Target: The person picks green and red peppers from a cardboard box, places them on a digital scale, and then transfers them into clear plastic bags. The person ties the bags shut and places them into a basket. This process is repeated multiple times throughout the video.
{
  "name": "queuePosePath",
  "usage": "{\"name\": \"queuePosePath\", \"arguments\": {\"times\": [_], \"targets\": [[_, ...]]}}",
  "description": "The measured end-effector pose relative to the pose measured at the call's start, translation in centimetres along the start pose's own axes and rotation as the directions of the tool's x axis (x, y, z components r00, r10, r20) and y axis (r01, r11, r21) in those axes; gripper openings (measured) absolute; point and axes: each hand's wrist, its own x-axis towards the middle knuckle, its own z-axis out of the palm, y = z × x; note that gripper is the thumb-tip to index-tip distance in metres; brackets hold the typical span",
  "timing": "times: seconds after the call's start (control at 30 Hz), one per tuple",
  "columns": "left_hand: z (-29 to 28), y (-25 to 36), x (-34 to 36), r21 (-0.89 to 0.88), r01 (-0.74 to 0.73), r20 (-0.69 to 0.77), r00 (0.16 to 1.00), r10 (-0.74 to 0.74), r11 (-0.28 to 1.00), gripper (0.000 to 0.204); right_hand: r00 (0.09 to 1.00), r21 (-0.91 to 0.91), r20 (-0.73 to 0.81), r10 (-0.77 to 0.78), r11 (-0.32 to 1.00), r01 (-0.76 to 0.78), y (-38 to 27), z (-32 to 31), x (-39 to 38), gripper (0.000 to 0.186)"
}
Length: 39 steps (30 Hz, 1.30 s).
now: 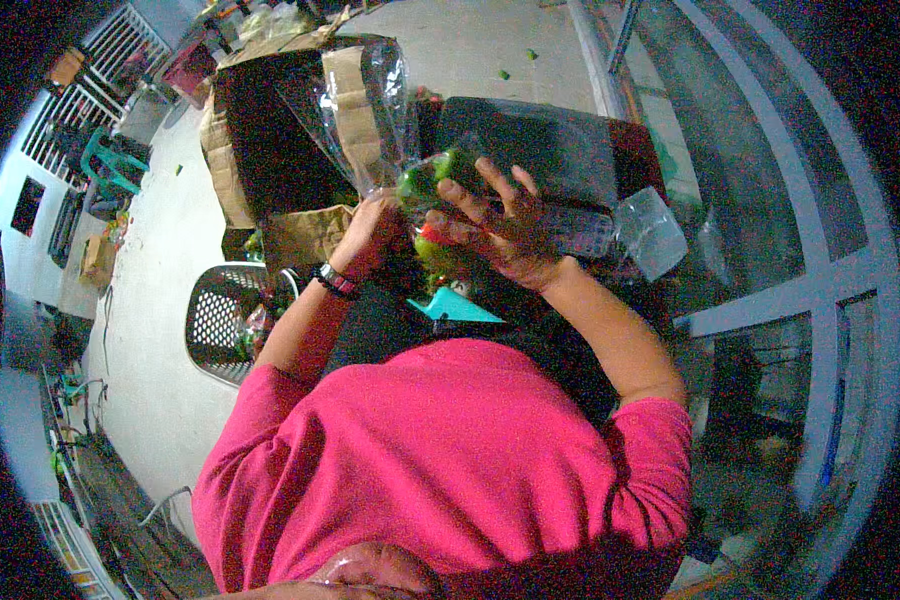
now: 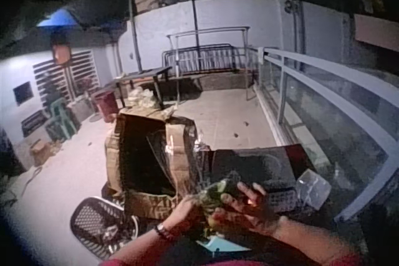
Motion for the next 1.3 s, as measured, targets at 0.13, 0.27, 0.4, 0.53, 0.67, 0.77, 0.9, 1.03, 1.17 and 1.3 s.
{"name": "queuePosePath", "arguments": {"times": [0.13, 0.27, 0.4, 0.53, 0.67, 0.77, 0.9, 1.03, 1.17, 1.3], "targets": [[1.6, -1.6, 1.1, 0.503, -0.468, -0.454, 0.571, 0.683, 0.726, 0.02, 0.961, 0.429, 0.092, 0.261, 0.86, -0.275, -0.4, 0.9, 0.2, 0.044], [1.1, -1.3, 0.4, 0.424, -0.157, -0.34, 0.885, 0.318, 0.892, 0.008, 0.524, 0.672, 0.74, 0.422, -0.515, -0.533, -3.5, 1.0, 0.1, 0.041], [1.9, -1.7, 0.2, 0.406, -0.325, -0.463, 0.732, 0.499, 0.854, 0.016, 0.433, 0.494, 0.842, 0.322, -0.784, -0.377, -4.0, -0.7, 0.5, 0.035], [1.5, -4.0, 1.2, 0.239, -0.279, -0.585, 0.723, 0.367, 0.93, 0.016, 0.461, 0.619, 0.781, 0.422, -0.627, -0.474, -3.1, -2.9, 1.6, 0.037], [0.2, -2.9, 0.3, -0.62, 0.121, 0.025, 0.991, -0.135, 0.775, 0.022, 0.978, 0.113, 0.202, -0.04, 0.993, 0.017, -1.2, -2.3, 0.8, 0.058], [0.5, -7.1, 0.6, -0.762, 0.13, 0.269, 0.955, 0.128, 0.634, 0.028, 0.972, 0.09, 0.231, -0.052, 0.995, 0.032, 0.1, -1.1, 0.2, 0.059], [0.7, -4.8, -0.1, -0.765, 0.337, 0.368, 0.928, -0.057, 0.549, 0.032, 0.984, 0.193, 0.152, -0.094, 0.979, 0.064, 1.7, -0.7, 0.7, 0.049], [1.7, -4.0, 0.5, 0.132, -0.395, -0.367, 0.832, 0.415, 0.909, 0.019, 0.783, 0.532, 0.515, 0.349, 0.586, -0.611, -0.8, -1.1, 2.0, 0.045], [1.8, -2.0, 0.3, 0.38, -0.246, -0.357, 0.85, 0.387, 0.892, 0.009, 0.461, 0.478, 0.853, 0.243, -0.717, -0.507, -1.4, 1.0, 0.3, 0.039], [2.0, -2.0, -0.3, 0.454, -0.248, -0.371, 0.82, 0.435, 0.855, 0.015, 0.528, 0.117, 0.849, -0.006, -0.973, -0.198, 0.2, 1.9, -2.3, 0.032]]}}
